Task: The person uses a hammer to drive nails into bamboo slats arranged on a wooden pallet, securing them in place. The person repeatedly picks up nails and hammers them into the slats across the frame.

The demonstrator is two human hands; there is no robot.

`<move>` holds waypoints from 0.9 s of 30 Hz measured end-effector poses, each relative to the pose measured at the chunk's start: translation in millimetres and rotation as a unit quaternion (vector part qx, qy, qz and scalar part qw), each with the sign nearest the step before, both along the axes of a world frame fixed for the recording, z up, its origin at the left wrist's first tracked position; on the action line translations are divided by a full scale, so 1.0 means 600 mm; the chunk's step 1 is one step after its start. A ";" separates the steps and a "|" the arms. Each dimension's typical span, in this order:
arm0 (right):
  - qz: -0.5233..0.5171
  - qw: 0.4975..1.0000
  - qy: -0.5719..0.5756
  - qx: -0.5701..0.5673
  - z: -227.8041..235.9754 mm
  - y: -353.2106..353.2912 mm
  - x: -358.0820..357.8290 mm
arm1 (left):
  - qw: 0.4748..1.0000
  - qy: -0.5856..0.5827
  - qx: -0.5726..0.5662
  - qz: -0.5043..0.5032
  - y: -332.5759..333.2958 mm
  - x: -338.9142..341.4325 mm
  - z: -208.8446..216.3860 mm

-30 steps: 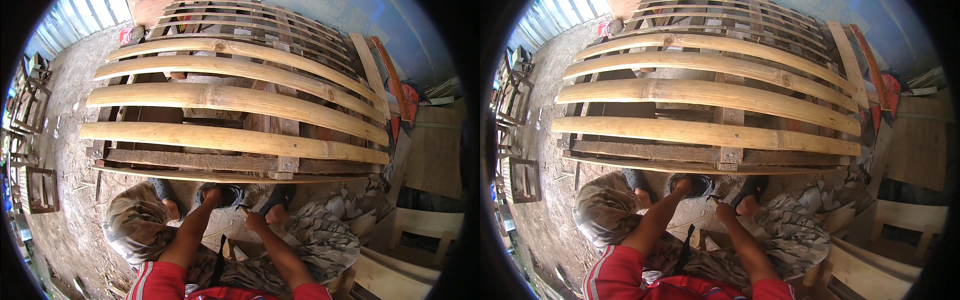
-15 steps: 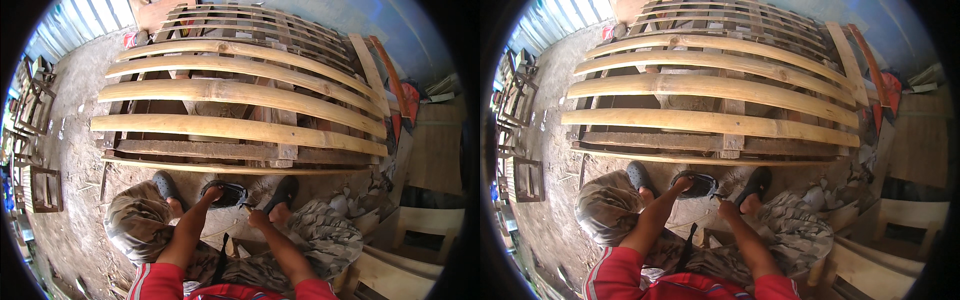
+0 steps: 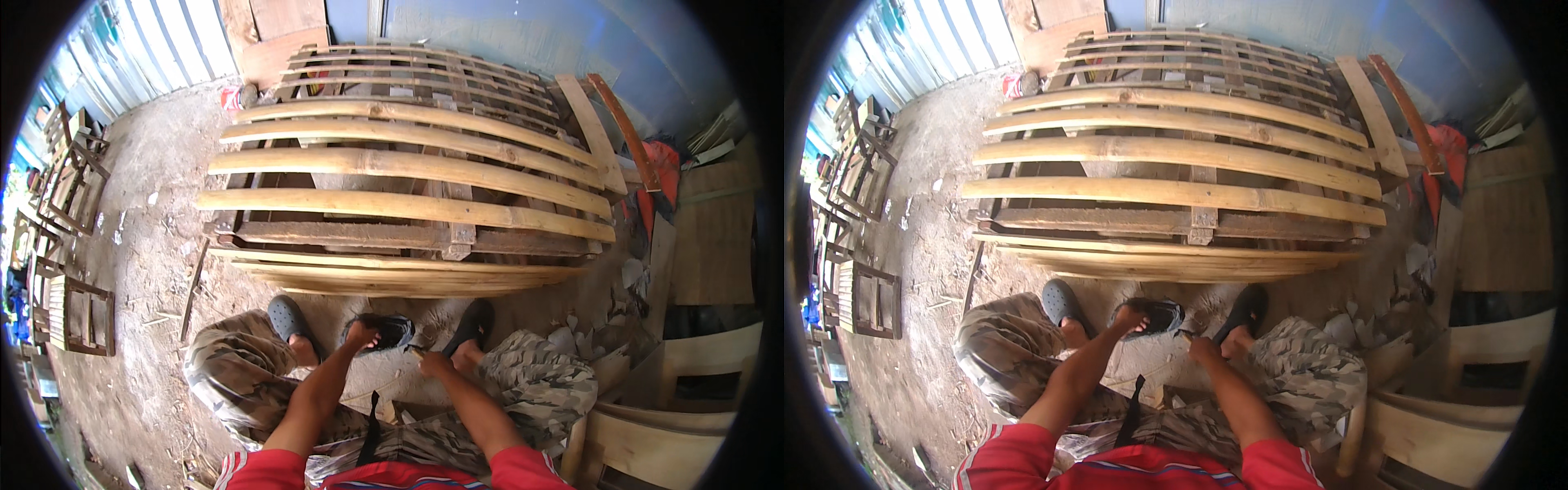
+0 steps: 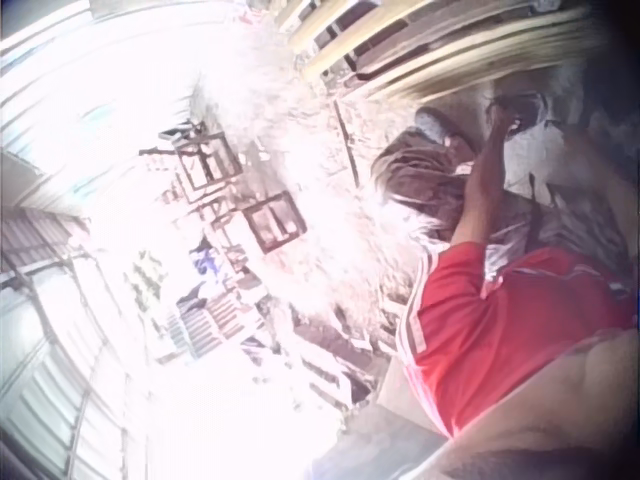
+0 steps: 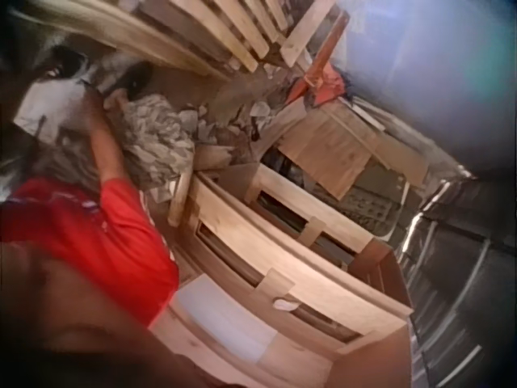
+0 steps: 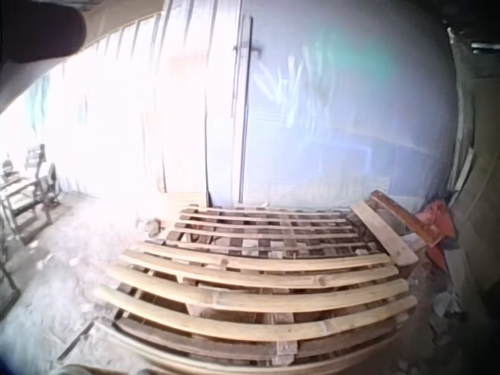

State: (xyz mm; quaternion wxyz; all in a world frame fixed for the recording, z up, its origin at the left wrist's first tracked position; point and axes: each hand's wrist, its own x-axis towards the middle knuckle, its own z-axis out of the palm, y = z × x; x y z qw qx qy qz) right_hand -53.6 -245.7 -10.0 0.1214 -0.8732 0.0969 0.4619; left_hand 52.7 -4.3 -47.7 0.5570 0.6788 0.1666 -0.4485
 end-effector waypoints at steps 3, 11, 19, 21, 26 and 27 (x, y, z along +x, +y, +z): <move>0.050 0.998 0.023 0.002 0.016 -0.019 0.021 | 0.998 -0.059 0.029 0.011 -0.020 -0.019 0.023; 0.136 0.986 -0.009 0.095 0.356 -0.077 0.107 | 0.992 -0.112 0.043 0.036 -0.044 -0.029 0.062; 0.010 0.904 -0.185 0.386 0.626 -0.111 0.114 | 0.931 -0.339 0.093 -0.101 -0.060 -0.004 0.193; 0.006 0.874 -0.246 0.419 0.627 -0.112 0.120 | 0.922 -0.362 0.114 -0.074 -0.064 -0.012 0.220; -0.055 0.869 -0.276 0.406 0.687 -0.095 0.141 | 0.916 -0.391 0.080 0.040 -0.076 -0.045 0.307; -0.070 0.856 -0.296 0.418 0.691 -0.095 0.141 | 0.910 -0.402 0.075 0.061 -0.080 -0.056 0.328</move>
